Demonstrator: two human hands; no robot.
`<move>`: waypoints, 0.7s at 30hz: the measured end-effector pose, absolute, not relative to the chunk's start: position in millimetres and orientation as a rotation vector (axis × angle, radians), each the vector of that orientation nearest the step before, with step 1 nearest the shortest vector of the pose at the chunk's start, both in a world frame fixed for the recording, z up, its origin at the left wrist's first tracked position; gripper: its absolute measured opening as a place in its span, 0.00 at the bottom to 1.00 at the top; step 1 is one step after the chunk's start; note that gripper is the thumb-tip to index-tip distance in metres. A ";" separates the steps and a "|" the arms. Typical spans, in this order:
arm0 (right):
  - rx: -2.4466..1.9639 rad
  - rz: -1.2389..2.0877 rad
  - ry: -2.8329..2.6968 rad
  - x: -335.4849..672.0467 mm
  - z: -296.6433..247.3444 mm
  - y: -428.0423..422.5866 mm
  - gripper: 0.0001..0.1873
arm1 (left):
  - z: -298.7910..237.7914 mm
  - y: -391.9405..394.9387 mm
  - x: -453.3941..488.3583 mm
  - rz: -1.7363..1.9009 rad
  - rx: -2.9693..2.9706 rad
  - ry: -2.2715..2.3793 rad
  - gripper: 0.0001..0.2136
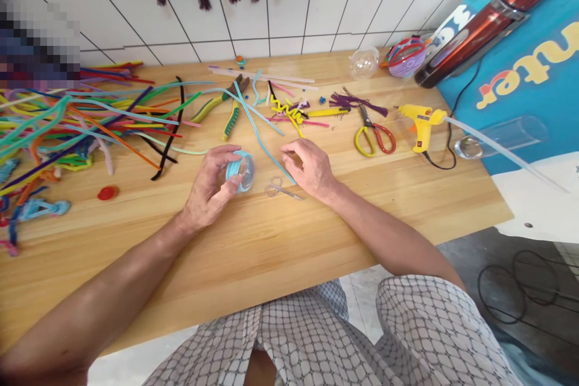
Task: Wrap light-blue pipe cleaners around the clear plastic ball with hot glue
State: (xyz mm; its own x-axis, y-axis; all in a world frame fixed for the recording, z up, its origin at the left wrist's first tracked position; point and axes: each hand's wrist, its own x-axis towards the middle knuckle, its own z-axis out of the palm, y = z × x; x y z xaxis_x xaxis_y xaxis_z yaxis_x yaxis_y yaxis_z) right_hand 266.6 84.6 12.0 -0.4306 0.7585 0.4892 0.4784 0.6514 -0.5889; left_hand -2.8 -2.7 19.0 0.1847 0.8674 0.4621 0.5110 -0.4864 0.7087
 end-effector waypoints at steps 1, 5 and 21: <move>-0.975 0.471 -2.088 267.2 10.9 86.7 0.05 | 19.2 -2.6 -2.5 1.233 2.076 1.286 0.14; -1.015 0.478 -2.071 267.7 7.6 91.8 0.05 | 20.5 -2.9 -1.2 1.241 2.089 1.266 0.13; -1.256 0.666 -1.818 273.4 15.1 115.9 0.09 | 1.3 6.3 1.6 1.355 2.026 1.229 0.17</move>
